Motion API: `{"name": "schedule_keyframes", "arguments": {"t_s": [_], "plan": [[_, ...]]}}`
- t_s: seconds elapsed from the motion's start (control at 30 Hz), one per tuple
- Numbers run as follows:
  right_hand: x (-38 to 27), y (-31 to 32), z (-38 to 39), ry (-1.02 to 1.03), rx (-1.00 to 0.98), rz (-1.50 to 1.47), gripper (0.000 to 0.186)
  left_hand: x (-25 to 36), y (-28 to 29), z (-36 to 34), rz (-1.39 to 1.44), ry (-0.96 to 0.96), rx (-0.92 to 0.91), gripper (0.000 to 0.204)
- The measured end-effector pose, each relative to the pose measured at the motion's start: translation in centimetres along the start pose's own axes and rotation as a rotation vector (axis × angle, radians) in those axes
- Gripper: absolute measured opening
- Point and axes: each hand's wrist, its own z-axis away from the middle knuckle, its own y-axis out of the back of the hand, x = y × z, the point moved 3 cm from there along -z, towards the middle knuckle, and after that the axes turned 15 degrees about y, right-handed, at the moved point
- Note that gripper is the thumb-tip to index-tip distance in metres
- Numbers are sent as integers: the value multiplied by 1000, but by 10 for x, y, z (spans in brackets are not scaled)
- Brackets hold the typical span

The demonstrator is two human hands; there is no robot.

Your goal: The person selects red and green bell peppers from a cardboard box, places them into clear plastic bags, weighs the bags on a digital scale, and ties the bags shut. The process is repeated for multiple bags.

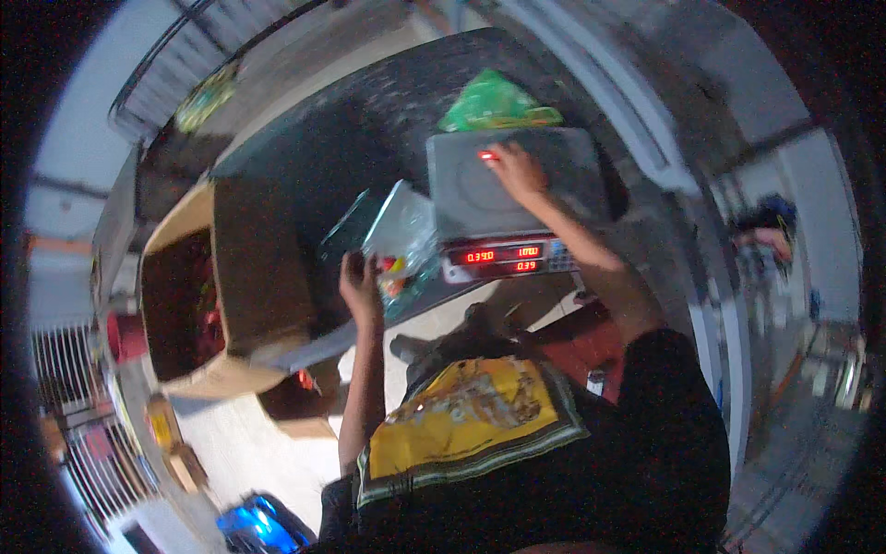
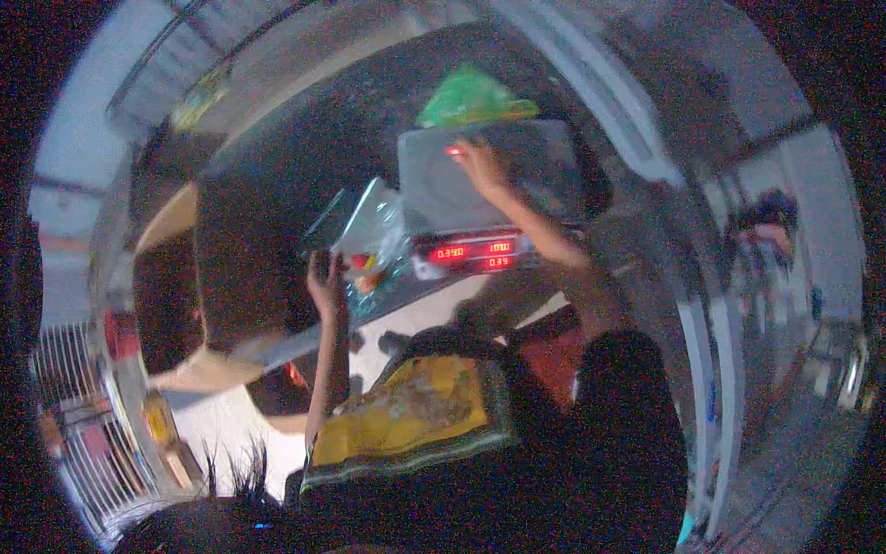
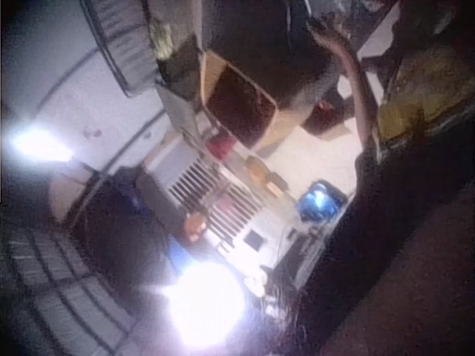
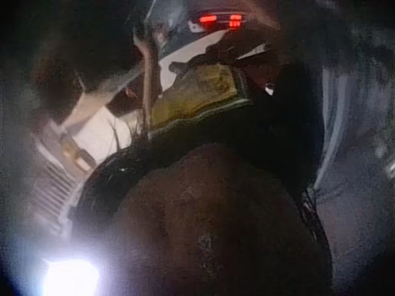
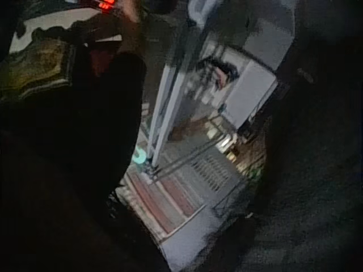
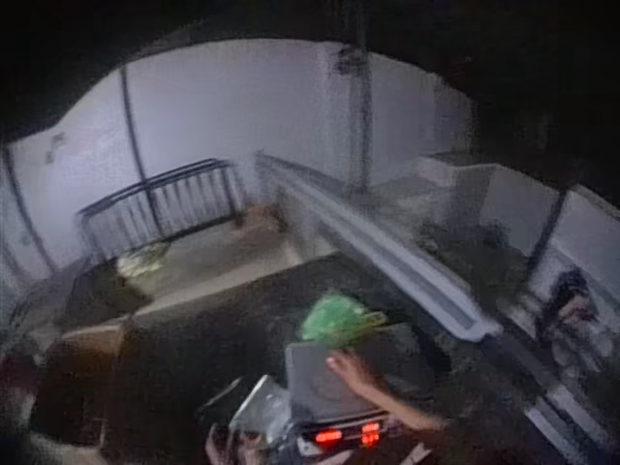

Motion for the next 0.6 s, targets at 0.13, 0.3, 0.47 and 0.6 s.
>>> {"name": "schedule_keyframes", "arguments": {"t_s": [0.13,0.3,0.47,0.6], "plan": [[-70,-8,26,112,-186,-829,29,10,-5,8,53,-123,-37,17],[-156,-49,64,-492,-724,-1379,27,14,-7,20,-192,-135,-51,13],[-103,-206,84,-879,-622,-1776,21,11,-40,42,-304,-208,-210,12],[-180,-186,66,-1140,-108,-1886,23,-24,-7,60,-271,-90,-65,9]]}}
